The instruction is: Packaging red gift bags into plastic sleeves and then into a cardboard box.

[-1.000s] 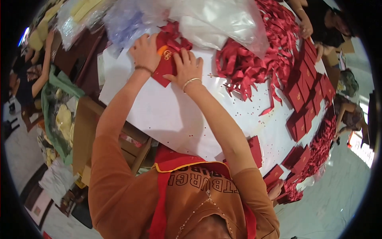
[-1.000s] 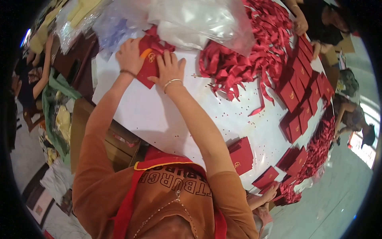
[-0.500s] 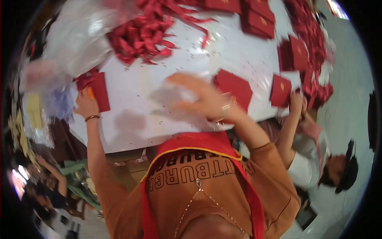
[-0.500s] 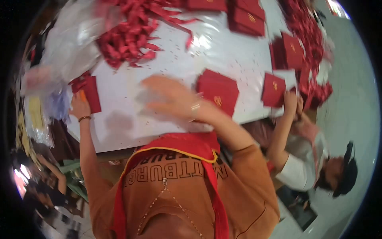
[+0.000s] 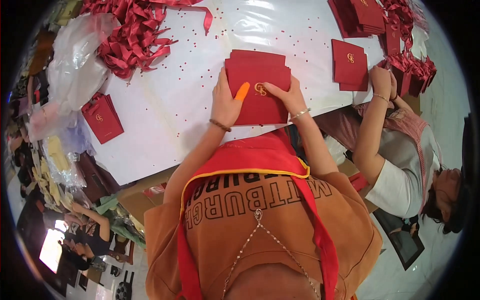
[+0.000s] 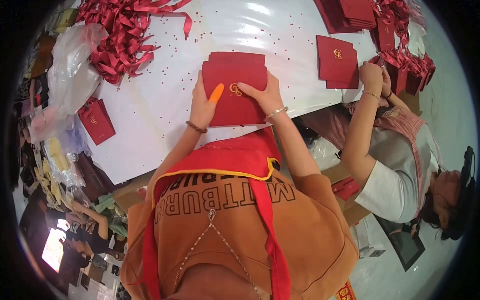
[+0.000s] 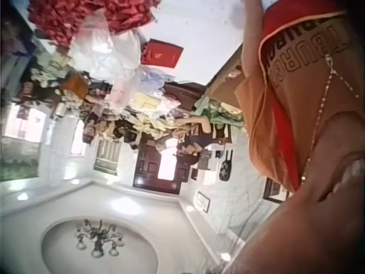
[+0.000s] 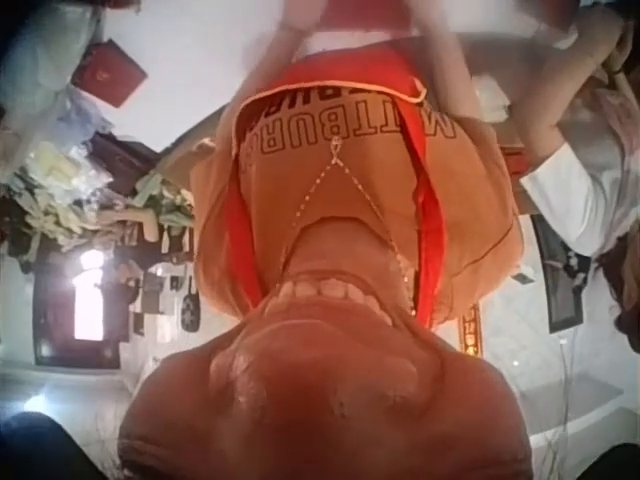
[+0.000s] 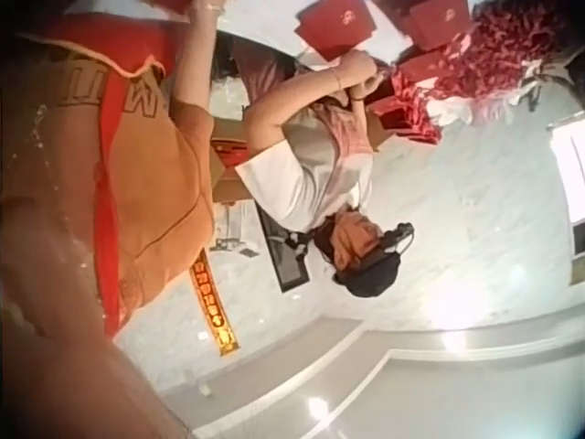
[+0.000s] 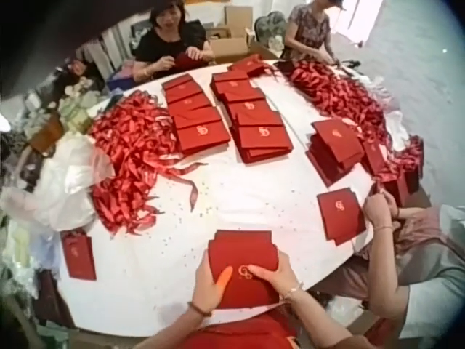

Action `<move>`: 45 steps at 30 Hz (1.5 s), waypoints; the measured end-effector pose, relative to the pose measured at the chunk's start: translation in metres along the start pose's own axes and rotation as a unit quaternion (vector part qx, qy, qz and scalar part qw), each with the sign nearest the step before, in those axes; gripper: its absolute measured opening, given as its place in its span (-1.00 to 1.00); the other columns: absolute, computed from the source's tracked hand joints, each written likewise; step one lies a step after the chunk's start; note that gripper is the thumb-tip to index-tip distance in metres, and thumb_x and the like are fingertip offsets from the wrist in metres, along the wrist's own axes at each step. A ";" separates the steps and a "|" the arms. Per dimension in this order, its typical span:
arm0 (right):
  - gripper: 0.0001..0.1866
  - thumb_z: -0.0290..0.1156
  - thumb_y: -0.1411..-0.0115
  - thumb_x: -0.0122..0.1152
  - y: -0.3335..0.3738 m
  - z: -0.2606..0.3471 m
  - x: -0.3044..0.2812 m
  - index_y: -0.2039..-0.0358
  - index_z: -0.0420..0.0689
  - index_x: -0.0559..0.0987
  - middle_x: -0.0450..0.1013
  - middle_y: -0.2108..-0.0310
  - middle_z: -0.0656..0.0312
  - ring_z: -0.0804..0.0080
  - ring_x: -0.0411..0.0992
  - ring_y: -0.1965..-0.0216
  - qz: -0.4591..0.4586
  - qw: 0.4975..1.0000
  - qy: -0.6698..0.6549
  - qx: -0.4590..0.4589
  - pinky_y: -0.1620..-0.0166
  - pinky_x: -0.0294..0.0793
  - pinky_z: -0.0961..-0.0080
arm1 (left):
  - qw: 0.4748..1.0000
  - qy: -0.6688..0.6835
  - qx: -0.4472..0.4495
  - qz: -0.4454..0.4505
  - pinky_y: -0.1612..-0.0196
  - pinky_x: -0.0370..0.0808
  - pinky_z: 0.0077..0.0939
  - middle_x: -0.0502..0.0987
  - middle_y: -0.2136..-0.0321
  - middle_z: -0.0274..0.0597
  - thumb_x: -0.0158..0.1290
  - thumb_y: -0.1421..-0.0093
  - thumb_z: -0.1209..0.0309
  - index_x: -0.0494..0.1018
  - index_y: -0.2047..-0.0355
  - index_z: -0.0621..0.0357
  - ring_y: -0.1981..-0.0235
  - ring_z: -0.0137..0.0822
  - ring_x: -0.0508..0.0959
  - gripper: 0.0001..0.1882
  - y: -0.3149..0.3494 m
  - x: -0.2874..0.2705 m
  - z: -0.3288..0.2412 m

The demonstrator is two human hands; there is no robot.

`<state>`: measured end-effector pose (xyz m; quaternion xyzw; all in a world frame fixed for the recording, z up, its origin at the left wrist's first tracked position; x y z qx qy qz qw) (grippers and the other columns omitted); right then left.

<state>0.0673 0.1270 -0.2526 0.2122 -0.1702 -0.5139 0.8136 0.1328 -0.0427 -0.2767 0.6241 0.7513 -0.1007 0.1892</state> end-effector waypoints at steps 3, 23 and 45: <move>-0.31 -0.35 0.18 0.35 -0.011 -0.042 -0.008 0.06 -0.35 0.25 0.40 0.24 0.05 0.38 0.40 0.24 -0.167 0.967 0.181 -0.064 0.17 0.40 0.52 | 0.936 0.274 -0.172 -0.137 0.18 0.41 -0.51 0.40 0.17 0.04 0.08 -0.03 0.41 0.12 -0.02 0.40 0.20 -0.26 0.45 -0.41 0.003 0.011 0.000; -0.33 -0.53 0.20 0.35 -0.012 -0.006 0.024 0.13 -0.28 0.14 0.34 0.25 -0.01 0.30 0.40 0.26 0.066 0.994 -0.082 0.017 0.24 0.47 0.45 | 0.836 -0.185 -0.287 -0.429 -0.05 0.14 -0.05 0.05 -0.10 0.08 0.10 0.26 -0.23 -0.10 -0.16 -0.02 -0.07 0.11 0.15 0.07 -0.115 -0.210 0.078; -0.38 -0.48 0.19 0.35 -0.013 -0.011 0.018 0.15 -0.24 0.19 0.35 0.25 0.04 0.33 0.41 0.28 0.049 0.998 -0.029 0.014 0.24 0.46 0.47 | 0.878 -0.386 0.049 -0.278 0.04 0.01 0.13 0.10 -0.11 -0.03 -0.08 -0.01 -0.06 0.20 -0.05 -0.19 -0.11 0.01 0.07 -0.41 -0.037 -0.108 0.033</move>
Point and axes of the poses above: each hand's wrist, its own y-axis away from the middle knuckle, its own x-axis out of the palm, z = x × y, the point moved 2 cm from there along -y, towards the middle knuckle
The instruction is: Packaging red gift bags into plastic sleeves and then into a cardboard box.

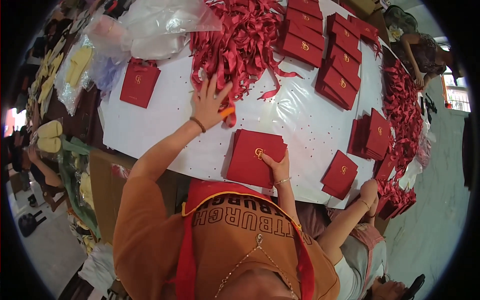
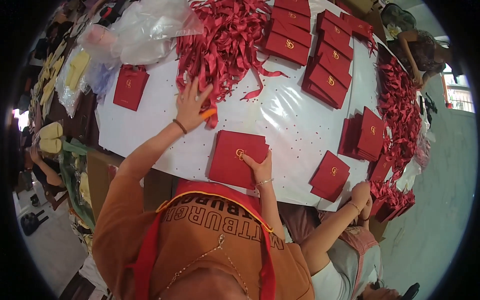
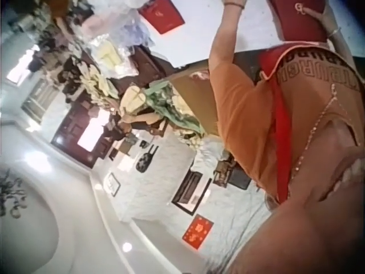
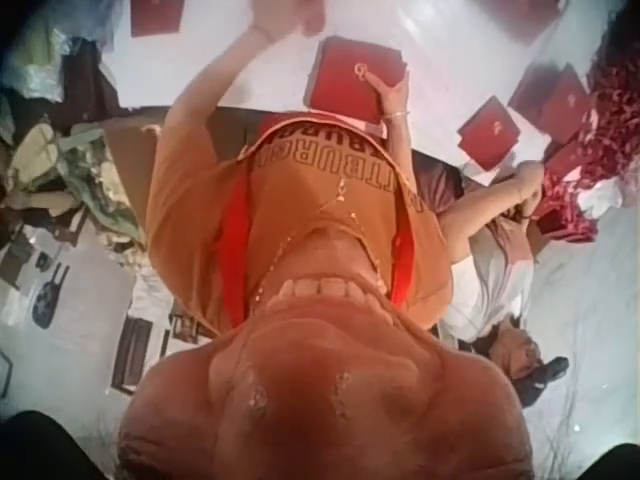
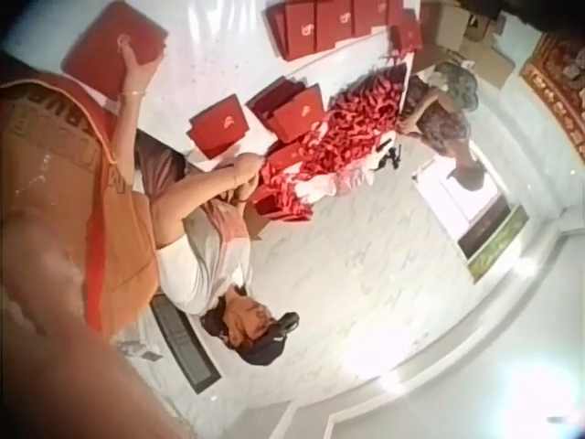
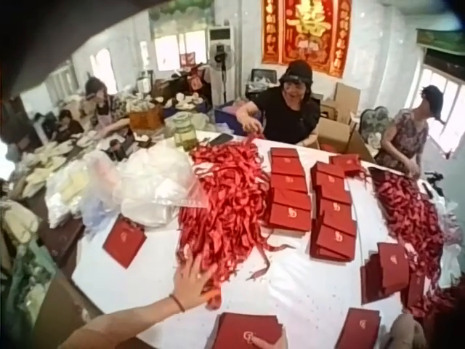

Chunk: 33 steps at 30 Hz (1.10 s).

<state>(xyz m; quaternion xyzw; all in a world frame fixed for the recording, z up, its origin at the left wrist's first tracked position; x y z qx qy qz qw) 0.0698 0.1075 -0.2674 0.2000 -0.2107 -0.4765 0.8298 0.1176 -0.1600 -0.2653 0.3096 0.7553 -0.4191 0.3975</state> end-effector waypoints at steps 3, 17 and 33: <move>-0.37 -0.47 0.19 0.35 0.000 0.004 0.008 0.15 -0.24 0.19 0.35 0.25 0.05 0.33 0.41 0.28 0.016 1.000 0.001 0.004 0.24 0.47 0.47 | 0.983 -0.152 0.069 0.081 0.02 0.00 0.16 0.09 -0.11 -0.01 -0.08 0.00 -0.08 0.20 -0.04 -0.25 -0.13 0.05 0.02 -0.42 0.019 0.028 0.017; -0.37 -0.45 0.18 0.36 0.004 0.004 0.002 0.14 -0.23 0.20 0.35 0.25 0.07 0.34 0.40 0.27 0.021 0.999 -0.018 0.018 0.23 0.46 0.48 | 0.964 0.145 -0.161 0.151 0.25 0.40 -0.29 0.49 0.34 -0.12 -0.08 -0.03 0.25 0.46 0.28 -0.04 0.31 -0.10 0.48 -0.75 -0.100 -0.027 0.047; -0.37 -0.47 0.17 0.35 -0.002 -0.002 0.002 0.14 -0.25 0.18 0.34 0.25 0.06 0.35 0.39 0.25 0.010 0.999 -0.033 0.018 0.21 0.44 0.48 | 0.978 0.143 -0.071 0.137 0.08 0.35 -0.35 0.36 0.08 -0.05 0.07 0.17 0.39 0.25 -0.01 -0.11 0.10 -0.06 0.38 -0.38 -0.151 0.011 0.060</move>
Point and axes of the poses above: each hand's wrist, its own y-axis away from the middle knuckle, its own x-axis out of the palm, z = x × y, the point moved 2 cm from there along -y, towards the middle knuckle
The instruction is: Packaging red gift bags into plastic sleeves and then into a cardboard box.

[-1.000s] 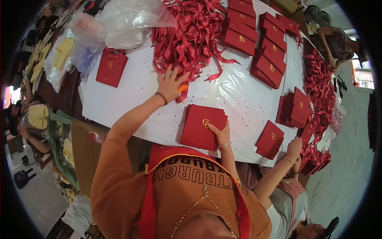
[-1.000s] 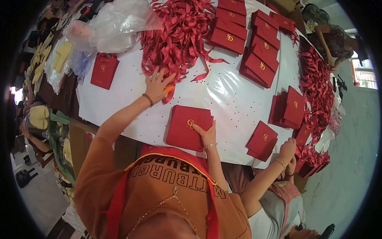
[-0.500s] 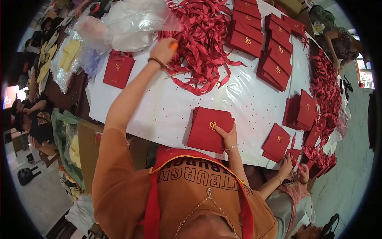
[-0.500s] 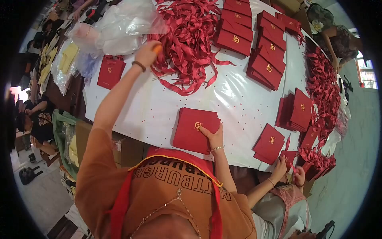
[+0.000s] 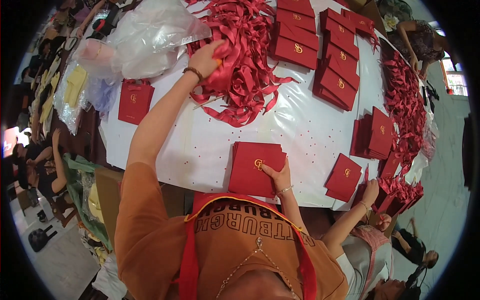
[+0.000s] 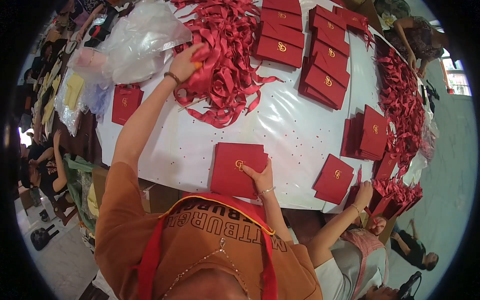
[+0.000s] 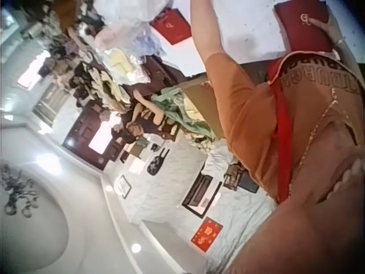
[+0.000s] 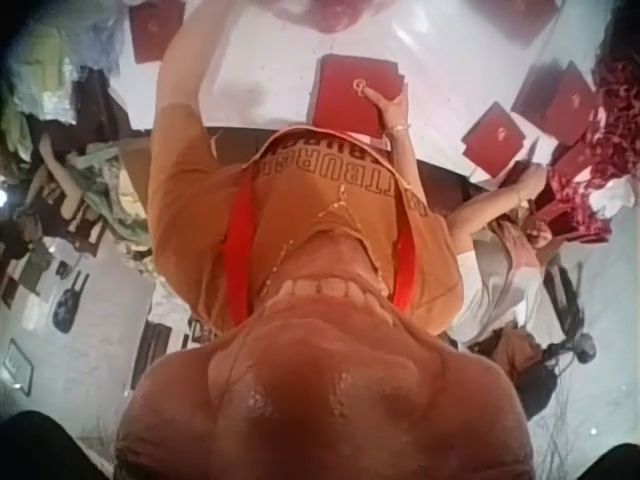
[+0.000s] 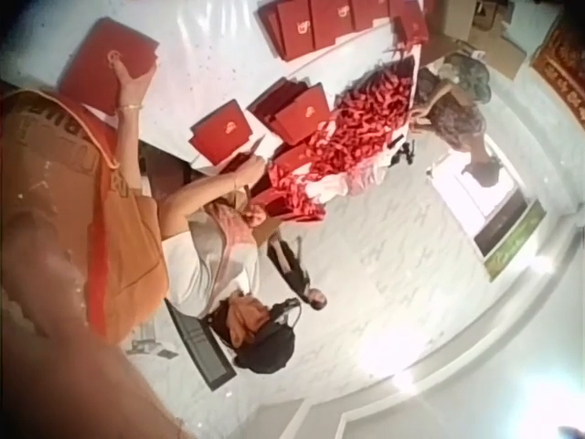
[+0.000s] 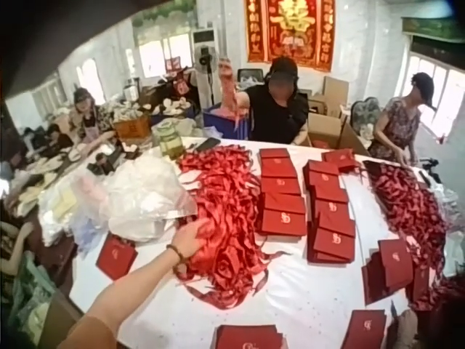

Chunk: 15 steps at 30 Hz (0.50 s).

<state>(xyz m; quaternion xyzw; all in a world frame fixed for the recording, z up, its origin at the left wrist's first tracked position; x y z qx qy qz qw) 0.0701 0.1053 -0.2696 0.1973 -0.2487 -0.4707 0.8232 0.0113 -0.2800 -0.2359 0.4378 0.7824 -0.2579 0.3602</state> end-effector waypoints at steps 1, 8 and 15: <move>-0.37 -0.48 0.17 0.36 0.000 -0.002 0.001 0.14 -0.26 0.17 0.34 0.24 0.06 0.35 0.38 0.25 0.003 1.000 -0.009 0.000 0.21 0.44 0.47 | 0.998 -0.030 0.006 0.050 0.06 0.32 -0.29 0.29 0.02 -0.04 0.08 0.15 0.35 0.24 -0.02 -0.16 0.06 -0.05 0.34 -0.37 0.013 0.001 -0.005; -0.35 -0.48 0.19 0.36 -0.003 0.001 -0.001 0.13 -0.28 0.17 0.34 0.23 0.05 0.36 0.38 0.24 -0.007 1.000 0.022 0.010 0.20 0.44 0.47 | 0.984 -0.157 0.069 -0.056 0.02 0.07 0.05 -0.06 -0.17 0.00 0.07 0.06 0.12 0.21 -0.05 -0.34 -0.12 0.05 0.04 -0.40 0.116 0.025 -0.054; -0.36 -0.47 0.19 0.37 0.002 -0.001 0.000 0.14 -0.28 0.19 0.36 0.25 0.06 0.37 0.40 0.27 0.004 0.999 0.034 -0.002 0.20 0.45 0.49 | 0.953 -0.189 0.109 0.211 0.05 0.06 0.24 0.18 -0.07 -0.17 -0.18 -0.12 0.04 0.27 0.01 -0.34 -0.13 -0.08 0.06 -0.60 0.124 0.071 -0.026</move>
Point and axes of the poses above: each hand's wrist, its own y-axis away from the middle knuckle, its own x-axis out of the palm, z = x × y, the point moved 2 cm from there along -y, towards the middle knuckle
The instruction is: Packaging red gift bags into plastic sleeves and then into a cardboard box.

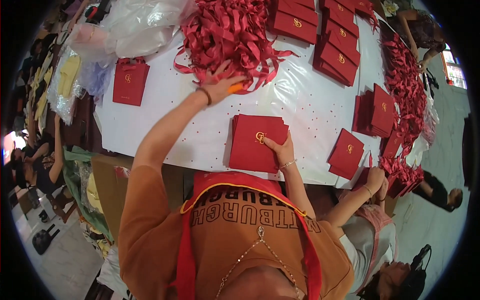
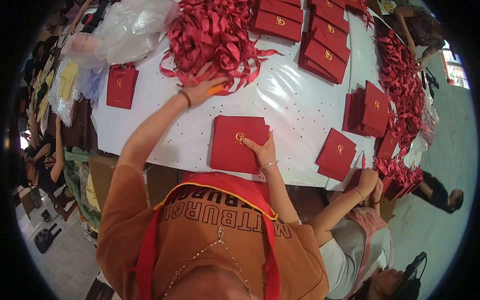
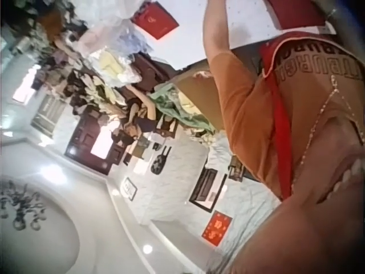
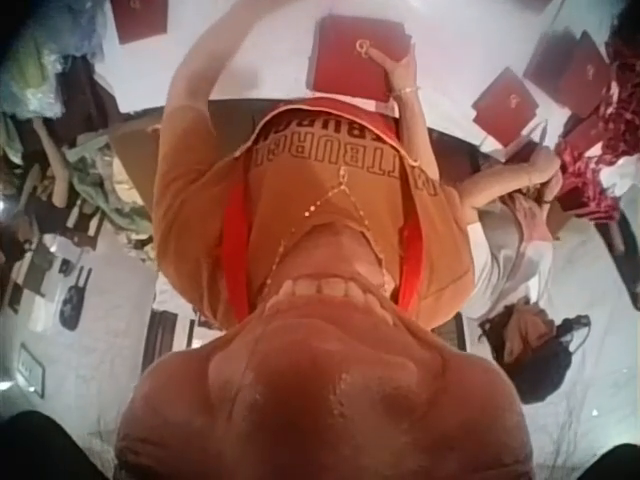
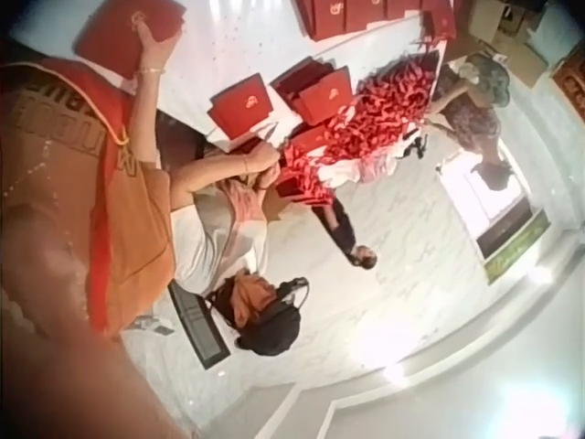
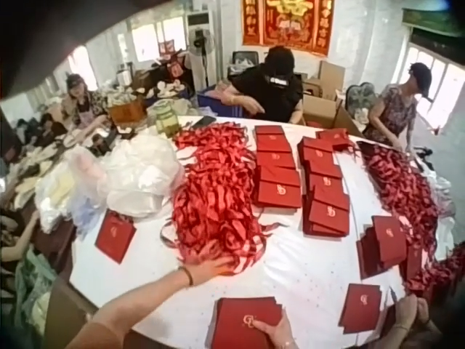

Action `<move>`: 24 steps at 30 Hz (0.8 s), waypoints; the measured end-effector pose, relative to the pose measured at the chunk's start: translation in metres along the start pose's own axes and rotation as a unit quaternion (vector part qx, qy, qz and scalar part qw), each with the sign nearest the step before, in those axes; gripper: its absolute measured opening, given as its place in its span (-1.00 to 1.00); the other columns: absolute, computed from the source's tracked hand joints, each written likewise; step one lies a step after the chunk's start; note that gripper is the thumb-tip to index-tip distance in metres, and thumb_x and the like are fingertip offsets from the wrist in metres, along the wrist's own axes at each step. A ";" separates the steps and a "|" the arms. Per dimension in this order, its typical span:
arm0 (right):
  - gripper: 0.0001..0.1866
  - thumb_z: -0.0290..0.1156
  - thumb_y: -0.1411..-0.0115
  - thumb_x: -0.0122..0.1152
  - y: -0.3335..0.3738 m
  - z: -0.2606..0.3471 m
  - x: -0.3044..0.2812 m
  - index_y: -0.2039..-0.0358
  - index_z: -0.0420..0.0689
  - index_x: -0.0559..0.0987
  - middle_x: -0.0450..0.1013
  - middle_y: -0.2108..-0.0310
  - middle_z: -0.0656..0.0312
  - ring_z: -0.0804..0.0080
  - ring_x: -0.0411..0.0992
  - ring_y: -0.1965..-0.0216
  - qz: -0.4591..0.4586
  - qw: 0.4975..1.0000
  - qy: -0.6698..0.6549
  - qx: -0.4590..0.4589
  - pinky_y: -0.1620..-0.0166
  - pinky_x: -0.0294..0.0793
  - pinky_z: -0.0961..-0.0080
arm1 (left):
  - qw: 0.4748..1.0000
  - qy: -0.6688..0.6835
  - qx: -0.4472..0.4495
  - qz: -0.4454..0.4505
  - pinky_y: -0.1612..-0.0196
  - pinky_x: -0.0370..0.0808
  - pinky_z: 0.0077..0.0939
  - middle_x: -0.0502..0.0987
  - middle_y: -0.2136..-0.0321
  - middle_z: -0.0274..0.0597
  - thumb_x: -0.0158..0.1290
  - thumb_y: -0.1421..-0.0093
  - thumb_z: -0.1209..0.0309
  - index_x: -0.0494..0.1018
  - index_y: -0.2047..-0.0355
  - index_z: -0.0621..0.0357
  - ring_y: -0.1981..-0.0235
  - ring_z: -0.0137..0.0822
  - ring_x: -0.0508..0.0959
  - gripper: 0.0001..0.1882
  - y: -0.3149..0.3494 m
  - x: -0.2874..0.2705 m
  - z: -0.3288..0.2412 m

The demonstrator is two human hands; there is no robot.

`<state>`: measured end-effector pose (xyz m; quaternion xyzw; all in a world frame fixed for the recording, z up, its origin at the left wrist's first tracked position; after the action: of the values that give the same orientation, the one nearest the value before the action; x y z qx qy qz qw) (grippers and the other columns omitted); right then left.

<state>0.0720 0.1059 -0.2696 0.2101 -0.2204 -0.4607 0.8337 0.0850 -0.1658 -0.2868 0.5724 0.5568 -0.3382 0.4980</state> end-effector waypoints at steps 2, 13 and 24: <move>-0.36 -0.47 0.20 0.37 -0.002 -0.001 -0.001 0.14 -0.28 0.20 0.36 0.26 0.06 0.37 0.40 0.27 -0.003 1.000 0.001 0.002 0.21 0.45 0.49 | 0.994 0.050 0.049 0.085 -0.01 0.14 -0.03 0.22 -0.04 -0.17 -0.19 -0.12 0.03 0.28 0.00 -0.25 -0.04 -0.07 0.18 -0.58 -0.011 -0.025 0.005; -0.44 -0.46 0.14 0.32 -0.001 0.008 -0.012 0.15 -0.29 0.25 0.41 0.30 0.05 0.37 0.44 0.33 0.011 0.998 0.000 -0.068 0.26 0.48 0.48 | 0.980 0.036 -0.097 -0.169 0.22 0.37 -0.16 0.46 0.31 0.04 -0.09 -0.07 0.25 0.31 0.10 -0.09 0.24 0.03 0.44 -0.66 -0.070 -0.136 0.041; -0.23 -0.30 0.25 0.43 0.005 0.002 -0.011 0.09 -0.31 0.20 0.35 0.22 0.06 0.39 0.36 0.18 -0.020 0.998 0.064 -0.015 0.12 0.38 0.50 | 0.906 -0.082 0.126 -0.396 0.23 0.21 -0.24 0.40 0.47 -0.15 -0.01 0.10 0.42 0.35 0.52 0.12 0.33 -0.17 0.39 -0.90 -0.025 -0.155 -0.032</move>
<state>0.0696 0.1176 -0.2671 0.2311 -0.1550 -0.4662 0.8398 0.0316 -0.1845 -0.1370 0.3332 0.6475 -0.6206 0.2909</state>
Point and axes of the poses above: each hand's wrist, its own y-axis away from the middle knuckle, its own x-axis out of the palm, z = x × y, the point moved 2 cm from there along -y, towards the middle knuckle
